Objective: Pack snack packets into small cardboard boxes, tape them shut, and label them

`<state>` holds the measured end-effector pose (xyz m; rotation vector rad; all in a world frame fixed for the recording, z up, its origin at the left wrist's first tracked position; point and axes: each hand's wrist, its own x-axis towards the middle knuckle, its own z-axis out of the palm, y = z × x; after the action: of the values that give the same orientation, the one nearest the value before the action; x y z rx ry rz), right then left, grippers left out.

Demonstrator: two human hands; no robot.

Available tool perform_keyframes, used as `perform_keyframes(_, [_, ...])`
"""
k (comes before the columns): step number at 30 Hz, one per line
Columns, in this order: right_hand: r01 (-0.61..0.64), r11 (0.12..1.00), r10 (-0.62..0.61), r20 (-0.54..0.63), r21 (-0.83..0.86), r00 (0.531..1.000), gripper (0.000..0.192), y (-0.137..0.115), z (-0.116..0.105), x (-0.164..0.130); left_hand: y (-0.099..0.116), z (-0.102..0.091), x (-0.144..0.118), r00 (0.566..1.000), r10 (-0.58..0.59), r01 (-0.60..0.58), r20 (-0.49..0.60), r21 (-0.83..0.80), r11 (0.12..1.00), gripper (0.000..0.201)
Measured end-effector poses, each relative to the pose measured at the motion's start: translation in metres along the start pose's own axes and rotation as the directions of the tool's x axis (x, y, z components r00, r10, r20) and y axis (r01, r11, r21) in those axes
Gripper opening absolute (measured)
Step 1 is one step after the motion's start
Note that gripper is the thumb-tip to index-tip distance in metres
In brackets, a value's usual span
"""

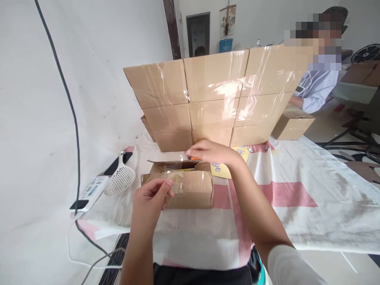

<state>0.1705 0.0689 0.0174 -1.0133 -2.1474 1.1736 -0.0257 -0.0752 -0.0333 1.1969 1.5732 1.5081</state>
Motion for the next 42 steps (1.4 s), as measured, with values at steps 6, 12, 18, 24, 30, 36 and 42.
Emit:
perform_keyframes(6, [-0.05, 0.982, 0.076, 0.135, -0.184, 0.988, 0.055, -0.013, 0.021, -0.002, -0.01, 0.002, 0.016, 0.998, -0.062, 0.062, 0.01, -0.022, 0.998, 0.028])
perform_keyframes(12, [0.164, 0.986, -0.162, 0.097, -0.01, 0.982, 0.043, -0.01, 0.036, 0.005, -0.003, 0.002, 0.017, 0.985, -0.146, 0.142, 0.092, 0.049, 0.989, 0.032])
perform_keyframes(18, [0.242, 0.969, -0.24, -0.045, 0.044, 0.97, 0.027, -0.023, 0.038, -0.002, 0.007, -0.01, 0.004, 0.98, -0.136, 0.127, 0.147, 0.069, 0.989, 0.03])
perform_keyframes(24, [0.338, 0.941, -0.338, -0.097, -0.022, 0.936, 0.023, -0.054, 0.032, -0.041, 0.033, -0.004, -0.03, 0.991, -0.127, 0.123, 0.047, 0.083, 0.989, 0.026])
perform_keyframes(30, [0.229, 0.949, -0.257, -0.114, -0.215, 0.96, 0.024, -0.043, 0.027, -0.037, 0.027, 0.021, -0.025, 0.992, -0.121, 0.118, 0.036, 0.08, 0.99, 0.09])
perform_keyframes(36, [0.055, 0.975, -0.079, -0.101, -0.217, 0.992, 0.028, -0.019, 0.03, -0.009, 0.024, 0.027, -0.007, 0.979, -0.185, 0.161, 0.089, 0.226, 0.961, 0.093])
perform_keyframes(42, [-0.096, 0.964, 0.102, 0.015, -0.249, 0.995, 0.019, -0.005, 0.031, 0.009, 0.022, 0.031, 0.004, 0.976, -0.183, 0.094, 0.119, 0.53, 0.843, 0.083])
